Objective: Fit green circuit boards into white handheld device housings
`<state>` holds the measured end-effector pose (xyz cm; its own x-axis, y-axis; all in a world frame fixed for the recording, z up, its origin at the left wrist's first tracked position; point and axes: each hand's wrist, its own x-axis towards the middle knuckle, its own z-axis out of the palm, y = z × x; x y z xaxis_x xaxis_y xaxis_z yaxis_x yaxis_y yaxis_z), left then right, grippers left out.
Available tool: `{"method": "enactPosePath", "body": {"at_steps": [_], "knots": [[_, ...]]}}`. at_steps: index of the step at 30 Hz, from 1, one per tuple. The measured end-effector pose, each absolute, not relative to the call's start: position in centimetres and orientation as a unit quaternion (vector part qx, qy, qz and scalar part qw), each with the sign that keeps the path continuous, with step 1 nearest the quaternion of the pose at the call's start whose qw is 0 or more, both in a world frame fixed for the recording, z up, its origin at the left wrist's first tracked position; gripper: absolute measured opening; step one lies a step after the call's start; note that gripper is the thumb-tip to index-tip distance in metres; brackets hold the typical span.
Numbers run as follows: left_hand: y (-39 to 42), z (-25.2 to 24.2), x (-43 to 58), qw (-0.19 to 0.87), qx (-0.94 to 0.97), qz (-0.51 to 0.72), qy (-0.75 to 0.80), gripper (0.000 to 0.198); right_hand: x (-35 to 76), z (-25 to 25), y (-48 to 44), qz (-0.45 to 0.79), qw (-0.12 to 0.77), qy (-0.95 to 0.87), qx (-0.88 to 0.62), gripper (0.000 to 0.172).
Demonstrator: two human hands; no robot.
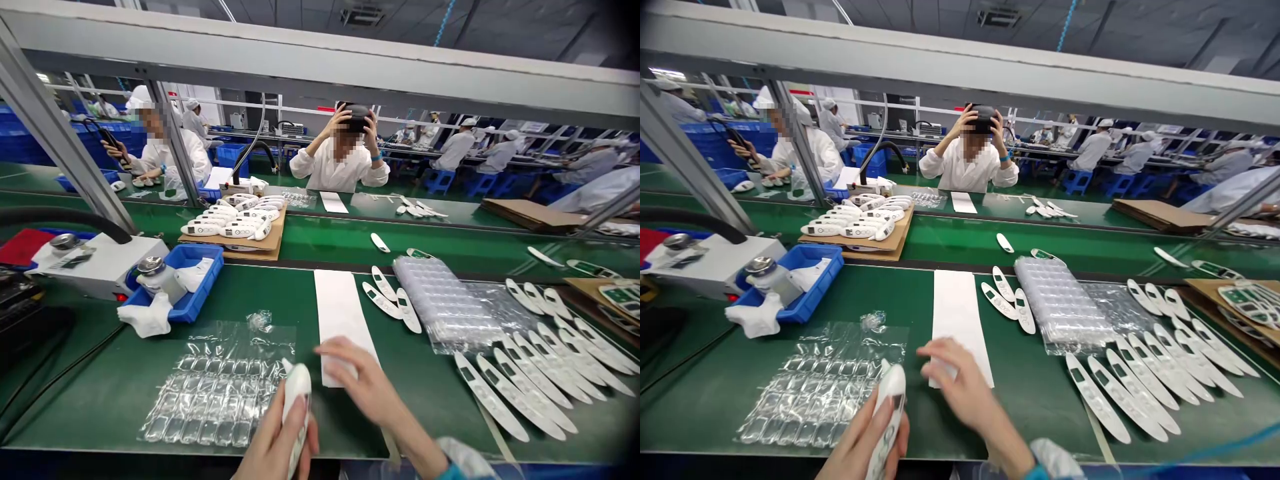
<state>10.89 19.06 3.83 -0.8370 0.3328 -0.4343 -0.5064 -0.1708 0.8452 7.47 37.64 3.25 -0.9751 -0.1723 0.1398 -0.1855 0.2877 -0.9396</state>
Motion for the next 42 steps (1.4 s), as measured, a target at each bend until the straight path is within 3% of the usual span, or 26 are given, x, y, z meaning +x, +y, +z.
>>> {"method": "enactPosePath", "body": {"at_steps": [4, 10, 16, 20, 25, 31, 42], "knots": [[22.8, 4.1, 7.4, 0.259, -0.095, 0.802, 0.530, 0.059, 3.1, 1.4, 41.4, 0.453, 0.047, -0.885, 0.100, 0.019], [24.7, 2.1, 6.3, 0.236, -0.098, 0.773, 0.581, 0.058, 2.2, -0.4, 40.6, 0.429, 0.037, -0.899, 0.077, 0.008], [24.7, 2.3, 6.2, 0.246, -0.131, 0.785, 0.553, 0.059, 1.9, -0.5, 41.0, 0.475, 0.045, -0.878, 0.048, 0.010], [23.9, 3.1, 6.3, 0.253, -0.137, 0.794, 0.535, 0.062, 2.9, 2.0, 41.3, 0.546, 0.037, -0.835, 0.046, 0.021], [22.7, 3.3, 7.1, 0.287, -0.127, 0.807, 0.500, 0.067, 6.4, 6.2, 37.5, 0.650, -0.057, -0.753, 0.089, 0.020], [21.9, 3.0, 7.7, 0.266, -0.129, 0.804, 0.515, 0.065, 7.5, 6.3, 33.8, 0.562, -0.028, -0.819, 0.111, 0.017], [21.0, 3.0, 7.9, 0.264, -0.128, 0.806, 0.515, 0.061, 7.4, 5.9, 32.9, 0.541, -0.012, -0.829, 0.141, 0.021]]}}
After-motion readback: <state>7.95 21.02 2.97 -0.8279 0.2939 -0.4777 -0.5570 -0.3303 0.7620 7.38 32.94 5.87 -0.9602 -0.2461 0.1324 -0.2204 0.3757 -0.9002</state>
